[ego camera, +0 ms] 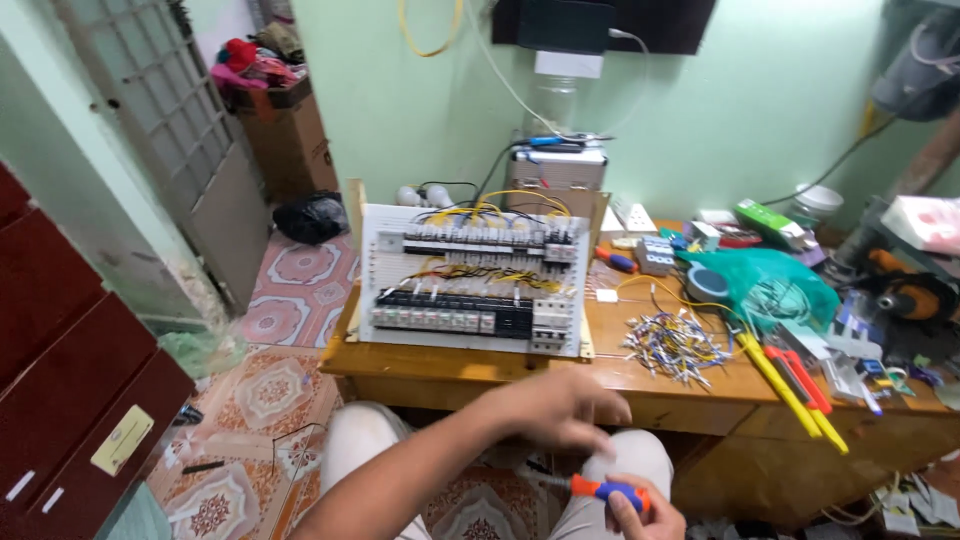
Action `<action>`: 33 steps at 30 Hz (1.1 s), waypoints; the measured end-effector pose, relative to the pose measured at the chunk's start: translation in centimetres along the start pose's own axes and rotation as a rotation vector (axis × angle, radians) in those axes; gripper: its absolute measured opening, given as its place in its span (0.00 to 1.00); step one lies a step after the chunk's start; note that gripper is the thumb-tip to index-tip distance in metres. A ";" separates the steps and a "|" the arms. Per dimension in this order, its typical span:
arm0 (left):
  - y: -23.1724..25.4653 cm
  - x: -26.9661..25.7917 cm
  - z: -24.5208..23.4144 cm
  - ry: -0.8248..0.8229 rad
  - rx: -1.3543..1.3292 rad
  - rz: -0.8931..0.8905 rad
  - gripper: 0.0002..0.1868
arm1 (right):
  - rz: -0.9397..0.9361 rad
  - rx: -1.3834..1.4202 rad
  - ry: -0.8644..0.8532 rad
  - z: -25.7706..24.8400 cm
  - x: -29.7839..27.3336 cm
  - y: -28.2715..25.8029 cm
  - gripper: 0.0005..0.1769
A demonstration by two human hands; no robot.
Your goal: The person sits on the floor and uses a screwdriver to tighten screws on an electrical board mounted on a wooden table. They repeatedly pick up wires from the table and connect them to the board terminals.
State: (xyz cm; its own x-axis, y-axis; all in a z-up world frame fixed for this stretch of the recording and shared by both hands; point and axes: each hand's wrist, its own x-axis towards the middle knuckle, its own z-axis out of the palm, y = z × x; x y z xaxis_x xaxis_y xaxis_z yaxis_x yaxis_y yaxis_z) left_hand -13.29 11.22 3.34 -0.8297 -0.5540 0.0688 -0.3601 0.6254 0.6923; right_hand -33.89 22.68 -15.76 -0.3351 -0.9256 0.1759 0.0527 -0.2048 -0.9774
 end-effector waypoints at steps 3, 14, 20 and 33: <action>-1.0 -5.0 2.2 0.055 0.002 0.210 0.35 | -0.003 -0.287 -0.064 3.6 1.4 -5.5 0.14; -6.0 -15.9 -3.0 1.059 -0.164 0.064 0.23 | -0.331 -0.111 -0.664 21.8 8.6 -14.2 0.24; -4.7 -18.7 -9.4 1.388 -0.114 0.127 0.21 | -0.428 -0.690 -0.525 31.4 17.4 -10.5 0.09; -10.4 -11.4 -12.2 1.549 -0.027 0.246 0.27 | -0.483 -0.779 -0.573 32.5 18.0 -9.5 0.13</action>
State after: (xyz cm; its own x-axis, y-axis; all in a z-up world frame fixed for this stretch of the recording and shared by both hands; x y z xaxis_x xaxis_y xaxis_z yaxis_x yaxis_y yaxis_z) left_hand 5.15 4.32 4.09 0.3695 -0.4579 0.8086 -0.2658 0.7817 0.5642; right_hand -9.81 -2.42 0.50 0.3405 -0.8538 0.3939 -0.6476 -0.5167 -0.5601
